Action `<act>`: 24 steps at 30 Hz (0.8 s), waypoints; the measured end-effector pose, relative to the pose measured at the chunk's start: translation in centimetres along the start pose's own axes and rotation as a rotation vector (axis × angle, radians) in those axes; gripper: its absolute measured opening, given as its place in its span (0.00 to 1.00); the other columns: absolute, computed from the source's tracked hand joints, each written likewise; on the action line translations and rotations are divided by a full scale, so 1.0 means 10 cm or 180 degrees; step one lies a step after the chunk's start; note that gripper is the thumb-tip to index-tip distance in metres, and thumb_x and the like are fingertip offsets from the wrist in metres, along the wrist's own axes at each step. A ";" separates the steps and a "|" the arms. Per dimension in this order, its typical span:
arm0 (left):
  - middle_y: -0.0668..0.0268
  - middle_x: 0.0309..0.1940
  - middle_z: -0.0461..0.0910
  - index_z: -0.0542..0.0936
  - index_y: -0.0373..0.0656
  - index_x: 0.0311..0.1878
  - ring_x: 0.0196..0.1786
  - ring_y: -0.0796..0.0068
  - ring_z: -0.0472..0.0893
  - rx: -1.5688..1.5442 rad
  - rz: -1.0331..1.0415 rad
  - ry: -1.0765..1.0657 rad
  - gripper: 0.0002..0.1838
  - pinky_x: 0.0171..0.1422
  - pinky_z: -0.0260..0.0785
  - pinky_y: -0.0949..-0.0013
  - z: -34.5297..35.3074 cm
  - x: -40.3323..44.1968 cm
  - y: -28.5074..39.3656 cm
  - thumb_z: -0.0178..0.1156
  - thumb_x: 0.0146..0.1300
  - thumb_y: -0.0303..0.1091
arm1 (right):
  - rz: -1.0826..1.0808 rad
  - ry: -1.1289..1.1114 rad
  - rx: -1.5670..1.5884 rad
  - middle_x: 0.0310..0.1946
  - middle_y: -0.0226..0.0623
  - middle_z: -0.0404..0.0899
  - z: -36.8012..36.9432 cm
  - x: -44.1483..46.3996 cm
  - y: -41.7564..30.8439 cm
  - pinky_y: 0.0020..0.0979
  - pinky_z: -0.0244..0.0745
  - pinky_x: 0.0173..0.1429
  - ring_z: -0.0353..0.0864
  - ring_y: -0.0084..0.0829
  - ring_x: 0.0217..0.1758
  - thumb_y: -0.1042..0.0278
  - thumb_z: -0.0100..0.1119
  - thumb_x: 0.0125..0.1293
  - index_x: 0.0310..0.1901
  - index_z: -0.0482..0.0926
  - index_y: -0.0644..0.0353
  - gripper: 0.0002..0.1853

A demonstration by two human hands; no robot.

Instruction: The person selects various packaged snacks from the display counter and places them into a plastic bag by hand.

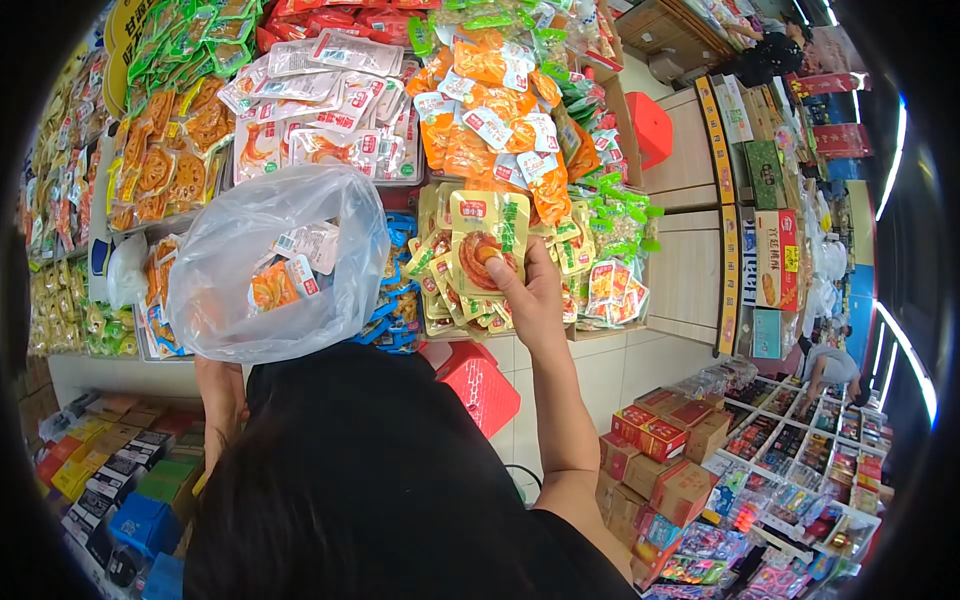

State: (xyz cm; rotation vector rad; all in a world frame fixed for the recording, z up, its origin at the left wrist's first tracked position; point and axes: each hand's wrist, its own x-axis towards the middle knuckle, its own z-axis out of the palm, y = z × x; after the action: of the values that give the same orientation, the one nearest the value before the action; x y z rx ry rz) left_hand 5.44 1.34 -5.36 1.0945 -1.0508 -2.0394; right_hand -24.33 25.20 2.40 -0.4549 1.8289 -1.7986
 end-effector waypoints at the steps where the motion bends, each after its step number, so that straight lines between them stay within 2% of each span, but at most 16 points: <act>1: 0.61 0.61 0.63 0.59 0.38 0.64 0.62 0.69 0.66 -0.0001 0.0007 -0.0003 0.26 0.64 0.60 0.66 0.00 0.00 0.00 0.51 0.63 0.31 | -0.0015 -0.0003 -0.0037 0.42 0.35 0.74 0.00 0.00 0.01 0.24 0.69 0.50 0.72 0.19 0.44 0.71 0.56 0.62 0.46 0.68 0.65 0.13; 6: 0.61 0.61 0.64 0.60 0.38 0.63 0.61 0.69 0.66 -0.0029 0.0012 0.0022 0.25 0.64 0.60 0.67 -0.02 0.00 -0.01 0.51 0.63 0.31 | -0.0044 0.0012 -0.0103 0.41 0.34 0.74 0.00 0.00 0.02 0.24 0.69 0.49 0.72 0.19 0.43 0.71 0.56 0.62 0.45 0.67 0.65 0.13; 14: 0.63 0.57 0.68 0.64 0.38 0.60 0.58 0.71 0.70 -0.0121 0.0000 0.0234 0.21 0.61 0.63 0.67 0.07 -0.01 0.01 0.52 0.63 0.30 | 0.0254 -0.0204 -0.0195 0.45 0.35 0.76 0.06 0.01 -0.02 0.23 0.70 0.50 0.74 0.20 0.46 0.70 0.55 0.63 0.53 0.69 0.67 0.19; 22: 0.63 0.53 0.71 0.67 0.38 0.56 0.54 0.72 0.73 -0.0216 0.0008 0.0186 0.18 0.58 0.66 0.68 0.09 -0.02 0.03 0.52 0.63 0.29 | 0.0195 -0.0394 -0.0193 0.42 0.33 0.77 0.18 0.06 0.01 0.22 0.71 0.47 0.75 0.18 0.42 0.70 0.55 0.63 0.50 0.71 0.67 0.15; 24: 0.63 0.53 0.71 0.67 0.38 0.56 0.54 0.72 0.73 -0.0229 0.0035 0.0138 0.18 0.58 0.66 0.68 0.10 -0.03 0.05 0.52 0.63 0.29 | 0.0288 -0.0373 -0.0175 0.44 0.37 0.77 0.21 0.06 0.00 0.25 0.71 0.51 0.75 0.22 0.44 0.70 0.53 0.63 0.53 0.68 0.68 0.18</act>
State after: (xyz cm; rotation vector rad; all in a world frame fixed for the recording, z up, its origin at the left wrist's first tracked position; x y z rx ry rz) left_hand 4.76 1.66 -4.47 1.0889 -0.9525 -2.0199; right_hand -23.62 23.17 2.35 -0.4801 1.7926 -1.6306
